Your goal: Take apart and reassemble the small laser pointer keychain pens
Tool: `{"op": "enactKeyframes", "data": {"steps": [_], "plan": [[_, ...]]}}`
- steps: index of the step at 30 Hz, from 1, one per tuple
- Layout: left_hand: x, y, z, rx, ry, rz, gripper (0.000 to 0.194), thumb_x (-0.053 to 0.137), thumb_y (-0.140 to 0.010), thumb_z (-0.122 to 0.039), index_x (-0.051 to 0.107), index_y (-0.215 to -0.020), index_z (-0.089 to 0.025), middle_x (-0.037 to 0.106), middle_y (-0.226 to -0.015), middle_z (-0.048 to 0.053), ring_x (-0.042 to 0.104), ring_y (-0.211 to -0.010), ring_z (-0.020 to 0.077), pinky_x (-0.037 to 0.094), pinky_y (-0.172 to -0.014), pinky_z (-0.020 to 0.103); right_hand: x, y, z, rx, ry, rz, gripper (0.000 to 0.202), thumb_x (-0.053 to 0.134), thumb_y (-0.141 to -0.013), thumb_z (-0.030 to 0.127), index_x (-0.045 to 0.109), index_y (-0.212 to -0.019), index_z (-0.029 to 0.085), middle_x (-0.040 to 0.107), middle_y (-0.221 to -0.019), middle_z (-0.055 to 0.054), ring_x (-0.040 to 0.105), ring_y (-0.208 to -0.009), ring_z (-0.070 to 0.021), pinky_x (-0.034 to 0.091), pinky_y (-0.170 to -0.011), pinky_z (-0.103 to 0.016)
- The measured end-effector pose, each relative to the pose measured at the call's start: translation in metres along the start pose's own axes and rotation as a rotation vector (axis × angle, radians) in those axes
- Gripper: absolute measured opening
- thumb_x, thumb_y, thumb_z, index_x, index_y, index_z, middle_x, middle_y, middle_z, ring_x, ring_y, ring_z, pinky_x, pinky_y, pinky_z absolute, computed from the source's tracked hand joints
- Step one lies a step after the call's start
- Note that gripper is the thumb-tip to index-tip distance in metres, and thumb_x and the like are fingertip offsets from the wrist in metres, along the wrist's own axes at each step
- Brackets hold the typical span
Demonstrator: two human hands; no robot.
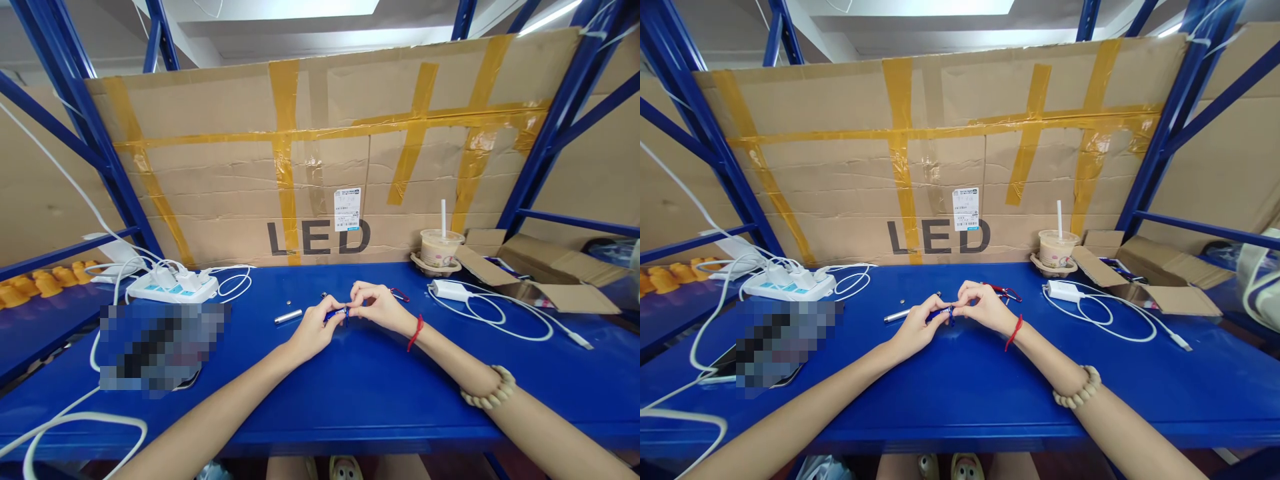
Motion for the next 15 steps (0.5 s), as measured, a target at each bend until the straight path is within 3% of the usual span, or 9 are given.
{"op": "enactKeyframes", "data": {"steps": [7,15], "plan": [[-0.009,-0.001,-0.003,0.092,-0.108,-0.062,0.012,0.046,-0.082,-0.024,0.057,-0.086,-0.019,0.063,-0.091,0.005,0.057,-0.086,0.0173,0.042,-0.079,0.028,0.009,0.002,-0.008,0.15,-0.078,0.027,0.034,0.067,-0.062,0.046,0.056,-0.053,0.015,0.051,-0.068,0.0,0.048,-0.049,-0.0066,0.04,-0.041,-0.02],[-0.008,-0.003,-0.009,0.141,-0.231,-0.047,0.025,0.042,-0.084,-0.02,0.057,-0.105,-0.022,0.064,-0.097,0.004,0.055,-0.088,0.0168,0.041,-0.083,0.029,0.009,0.004,-0.027,0.292,-0.126,0.009,0.036,0.067,-0.06,0.048,0.053,-0.057,0.015,0.051,-0.064,0.0,0.047,-0.044,-0.0062,0.035,-0.034,-0.018]]}}
Point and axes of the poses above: each hand's wrist, its own y-axis away from the middle knuckle, its own x-axis out of the palm, z = x × y, the point moved 8 cm from there along -y, towards the middle knuckle
